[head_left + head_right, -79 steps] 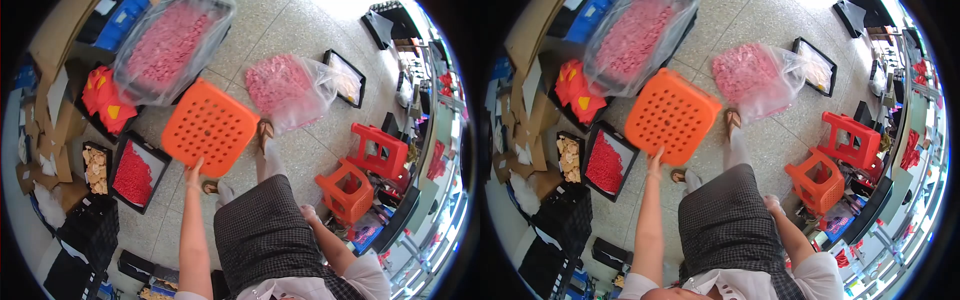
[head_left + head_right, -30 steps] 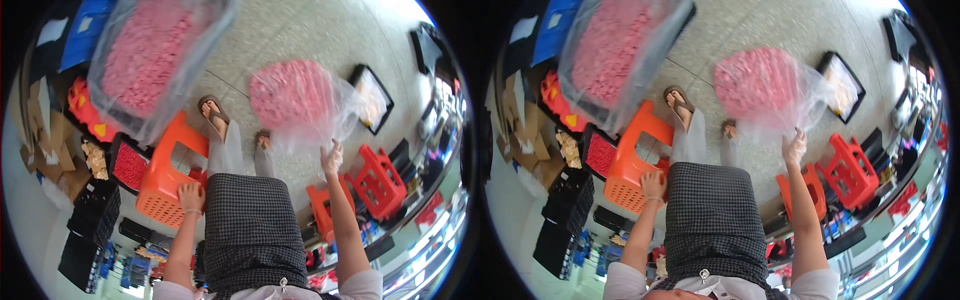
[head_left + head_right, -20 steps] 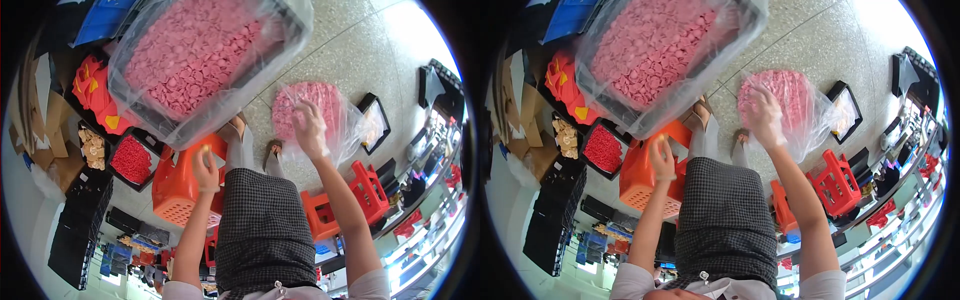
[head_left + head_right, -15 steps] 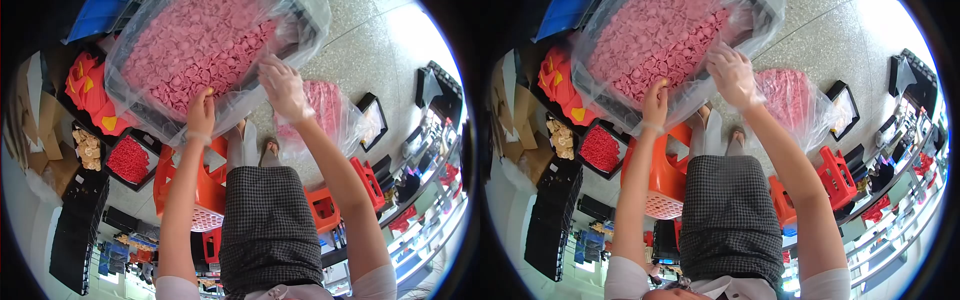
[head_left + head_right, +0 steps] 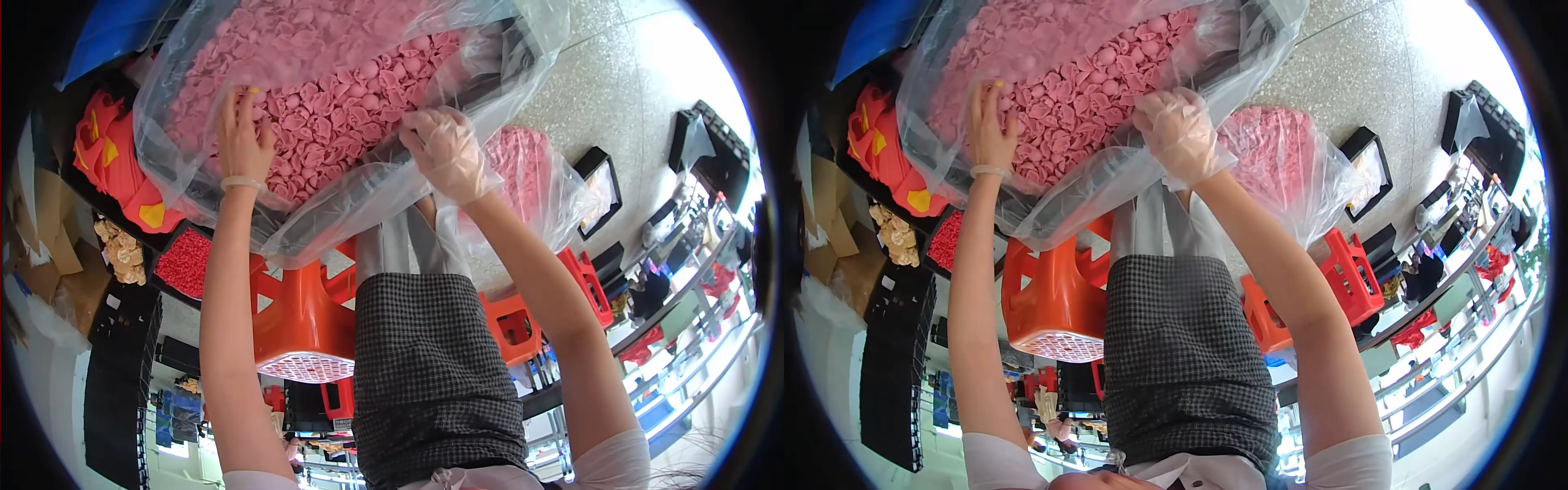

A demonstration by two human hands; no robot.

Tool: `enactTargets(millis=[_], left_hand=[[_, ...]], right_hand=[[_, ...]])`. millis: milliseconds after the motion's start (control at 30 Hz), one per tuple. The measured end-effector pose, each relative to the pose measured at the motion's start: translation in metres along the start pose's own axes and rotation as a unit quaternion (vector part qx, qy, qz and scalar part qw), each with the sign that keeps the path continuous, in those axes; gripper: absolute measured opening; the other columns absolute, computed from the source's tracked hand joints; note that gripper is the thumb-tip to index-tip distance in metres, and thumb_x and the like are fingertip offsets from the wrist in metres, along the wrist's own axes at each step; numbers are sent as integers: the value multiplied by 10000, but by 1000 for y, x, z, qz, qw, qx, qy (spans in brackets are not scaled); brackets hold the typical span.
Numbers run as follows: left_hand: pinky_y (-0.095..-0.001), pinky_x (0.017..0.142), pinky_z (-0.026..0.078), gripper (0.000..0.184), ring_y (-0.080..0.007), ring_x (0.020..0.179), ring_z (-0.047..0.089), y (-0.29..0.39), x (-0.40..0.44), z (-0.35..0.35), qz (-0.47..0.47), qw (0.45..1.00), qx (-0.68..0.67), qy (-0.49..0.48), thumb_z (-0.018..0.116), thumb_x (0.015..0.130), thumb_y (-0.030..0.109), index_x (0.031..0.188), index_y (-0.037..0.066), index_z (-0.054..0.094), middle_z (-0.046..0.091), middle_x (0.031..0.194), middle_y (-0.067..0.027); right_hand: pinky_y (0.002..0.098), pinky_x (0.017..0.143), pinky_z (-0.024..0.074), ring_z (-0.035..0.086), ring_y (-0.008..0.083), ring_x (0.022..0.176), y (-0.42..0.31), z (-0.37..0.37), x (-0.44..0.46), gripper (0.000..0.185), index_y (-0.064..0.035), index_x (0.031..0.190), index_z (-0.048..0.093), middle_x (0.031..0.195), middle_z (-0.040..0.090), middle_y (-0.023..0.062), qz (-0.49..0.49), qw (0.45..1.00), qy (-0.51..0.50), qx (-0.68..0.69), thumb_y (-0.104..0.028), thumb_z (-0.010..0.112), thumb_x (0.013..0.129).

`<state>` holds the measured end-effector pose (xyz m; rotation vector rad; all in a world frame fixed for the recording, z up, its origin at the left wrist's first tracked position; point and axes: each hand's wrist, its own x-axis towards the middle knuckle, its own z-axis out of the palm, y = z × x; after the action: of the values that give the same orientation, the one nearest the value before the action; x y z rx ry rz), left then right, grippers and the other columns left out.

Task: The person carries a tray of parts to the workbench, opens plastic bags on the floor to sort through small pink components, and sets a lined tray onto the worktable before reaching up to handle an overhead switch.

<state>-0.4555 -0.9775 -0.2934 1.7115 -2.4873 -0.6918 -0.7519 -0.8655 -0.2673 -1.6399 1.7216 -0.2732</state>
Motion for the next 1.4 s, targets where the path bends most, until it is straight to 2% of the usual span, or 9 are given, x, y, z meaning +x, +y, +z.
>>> enactTargets(millis=[167,267,400,600,800,900,1000,1300,1400], left_hand=[[-477,997,365,511,-407,1223,408,4,13,6,-20,998,3,54,609,791,91,1288,84,491,417,1333,-202],[-471,1008,350,519,-405,1217,409,6,27,4,-20,997,-12,71,615,785,85,1287,61,484,443,1300,-209],[-427,954,404,429,-345,1102,517,20,54,-5,-12,983,-26,179,629,782,75,1206,75,563,536,1192,-180],[-358,751,483,217,-226,799,614,43,48,18,-174,957,-230,25,643,784,58,975,145,699,640,901,-76],[-313,677,512,189,-192,730,632,21,54,52,44,994,-104,-7,640,816,57,980,128,703,661,878,-68],[-307,668,521,200,-196,709,648,-5,72,44,-66,934,-332,-114,666,796,61,985,118,699,673,838,-78],[-309,682,519,176,-201,729,658,-4,79,21,-80,930,-293,-206,699,771,69,944,95,691,677,795,-89],[-314,658,510,279,-247,729,653,38,55,16,27,992,62,-102,748,727,164,995,132,677,671,828,-54],[-348,607,517,223,-249,759,658,39,43,16,-128,989,31,-68,687,744,126,966,121,669,677,808,-63]], right_hand=[[432,724,521,622,327,889,-9,4,45,336,-129,1145,569,1097,583,159,121,989,77,40,-144,611,812],[431,737,519,618,357,870,1,30,64,359,-135,1165,559,1110,549,207,41,997,61,-7,-141,610,810],[440,754,502,591,345,915,-6,23,70,334,-121,1066,587,998,589,147,126,991,42,33,-168,690,753],[384,761,487,571,278,860,-17,3,43,330,-58,1009,598,855,597,94,135,967,27,213,-91,705,699],[366,741,488,581,269,843,-26,11,14,184,-38,793,611,761,592,107,149,925,2,349,-124,731,683],[321,699,487,586,199,758,-24,14,12,190,-36,802,611,723,590,71,238,899,-28,367,-123,739,694],[286,646,475,559,136,665,-30,-2,16,188,-32,798,602,699,585,47,283,869,-87,396,-130,742,719],[283,727,477,576,127,749,-48,-12,4,177,-23,803,595,772,617,59,210,886,32,412,-106,741,747],[291,786,473,592,144,817,-47,-6,-1,196,-8,811,600,849,626,78,140,889,100,425,-120,749,747]])
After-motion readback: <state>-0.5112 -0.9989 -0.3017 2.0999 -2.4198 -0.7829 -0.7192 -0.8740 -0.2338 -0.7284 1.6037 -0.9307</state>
